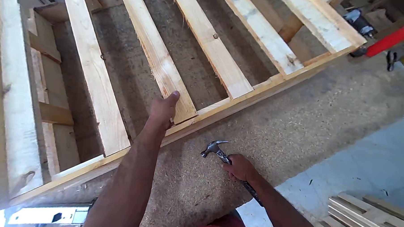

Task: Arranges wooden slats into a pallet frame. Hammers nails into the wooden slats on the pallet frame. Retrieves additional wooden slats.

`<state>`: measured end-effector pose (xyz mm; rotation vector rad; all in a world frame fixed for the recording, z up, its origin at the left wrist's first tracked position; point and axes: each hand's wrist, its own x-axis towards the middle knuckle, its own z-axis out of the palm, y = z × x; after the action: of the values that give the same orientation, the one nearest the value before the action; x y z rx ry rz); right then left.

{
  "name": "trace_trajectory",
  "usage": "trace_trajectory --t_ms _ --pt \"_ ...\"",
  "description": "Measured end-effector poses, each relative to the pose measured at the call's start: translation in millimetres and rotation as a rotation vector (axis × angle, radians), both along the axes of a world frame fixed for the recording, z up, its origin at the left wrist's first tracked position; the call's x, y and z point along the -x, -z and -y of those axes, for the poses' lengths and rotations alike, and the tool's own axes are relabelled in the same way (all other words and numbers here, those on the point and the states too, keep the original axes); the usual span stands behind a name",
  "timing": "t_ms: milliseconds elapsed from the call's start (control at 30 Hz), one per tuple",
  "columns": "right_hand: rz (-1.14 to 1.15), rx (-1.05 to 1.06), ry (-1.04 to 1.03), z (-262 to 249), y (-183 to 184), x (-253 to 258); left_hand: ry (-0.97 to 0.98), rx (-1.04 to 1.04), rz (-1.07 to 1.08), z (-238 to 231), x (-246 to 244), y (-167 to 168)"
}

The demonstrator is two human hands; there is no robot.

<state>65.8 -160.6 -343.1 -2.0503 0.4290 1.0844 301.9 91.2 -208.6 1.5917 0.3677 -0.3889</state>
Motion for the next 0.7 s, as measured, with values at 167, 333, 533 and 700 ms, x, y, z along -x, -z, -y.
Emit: trace_trajectory --t_ms 167,333,533,700 --pt "-0.001 -0.001 -0.018 1.6 2.9 -0.1 0.032 -0.054 0.066 -0.1 0.5 2.8" --pt "-0.001 0.0 -0.024 0.9 2.2 -1.1 0.123 -0.125 0.101 -3.5 0.2 2.2" --pt "-0.008 -0.001 -0.034 2.7 2.8 -1.4 0.267 -0.248 0.031 -11.5 -4.7 -6.9" --pt "-0.005 0.006 -0.023 2.1 1.6 -2.1 0.242 -0.42 0.06 -11.8 -4.1 -3.4"
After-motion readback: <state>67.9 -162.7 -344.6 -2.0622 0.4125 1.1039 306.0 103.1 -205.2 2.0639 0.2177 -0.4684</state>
